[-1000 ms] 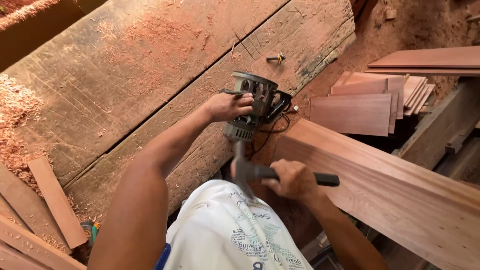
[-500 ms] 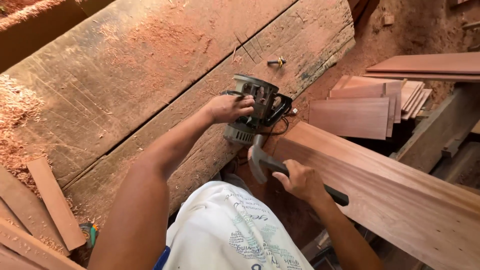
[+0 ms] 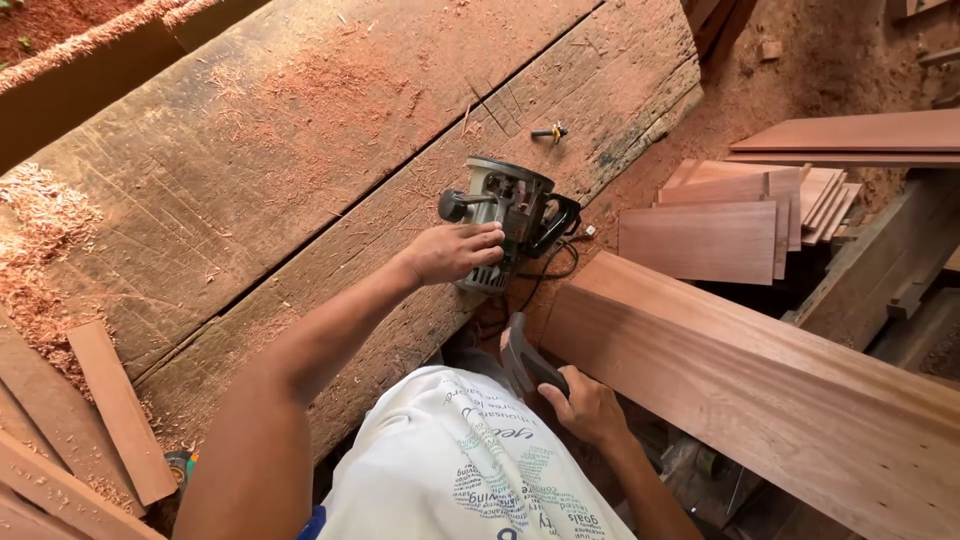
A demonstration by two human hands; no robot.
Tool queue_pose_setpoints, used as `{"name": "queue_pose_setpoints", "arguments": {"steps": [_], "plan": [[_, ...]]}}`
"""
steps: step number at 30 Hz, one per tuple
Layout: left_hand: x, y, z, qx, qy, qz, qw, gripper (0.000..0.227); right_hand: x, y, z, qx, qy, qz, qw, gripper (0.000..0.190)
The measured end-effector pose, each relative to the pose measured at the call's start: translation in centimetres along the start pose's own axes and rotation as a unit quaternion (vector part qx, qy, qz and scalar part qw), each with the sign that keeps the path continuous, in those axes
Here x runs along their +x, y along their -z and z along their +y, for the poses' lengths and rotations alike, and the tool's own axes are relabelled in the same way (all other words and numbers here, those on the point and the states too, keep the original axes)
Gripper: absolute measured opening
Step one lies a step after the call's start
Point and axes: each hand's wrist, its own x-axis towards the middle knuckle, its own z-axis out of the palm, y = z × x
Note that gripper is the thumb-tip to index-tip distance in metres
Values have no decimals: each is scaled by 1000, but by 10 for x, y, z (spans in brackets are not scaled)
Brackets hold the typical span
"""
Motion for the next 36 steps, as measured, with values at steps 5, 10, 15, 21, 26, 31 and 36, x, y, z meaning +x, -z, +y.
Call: {"name": "queue_pose_setpoints", "arguments": {"steps": [5, 10, 15, 21, 26, 31, 36], "plan": [[19, -5, -9, 75, 5, -18, 997, 38, -2, -7, 12, 28, 23, 36, 999, 39], [21, -14, -22, 61, 31, -27, 997, 38, 3, 3, 6, 46, -4, 4, 999, 40], [25, -11, -31, 33, 40, -72, 996, 35, 9, 8, 13, 32, -12, -9, 999, 43], [23, -3, -35, 34, 17, -70, 997, 38, 19, 12, 13, 47, 25, 11, 999, 42], [22, -3, -40, 46, 0, -70, 996, 37, 23, 21, 6, 52, 48, 27, 997, 39], [18, -1, -43, 9, -1, -61, 998, 37, 28, 23, 2, 47, 61, 51, 996, 37], [21, 3, -44, 20, -10, -69, 997, 41, 32, 26, -8, 51, 84, 55, 994, 38]]}}
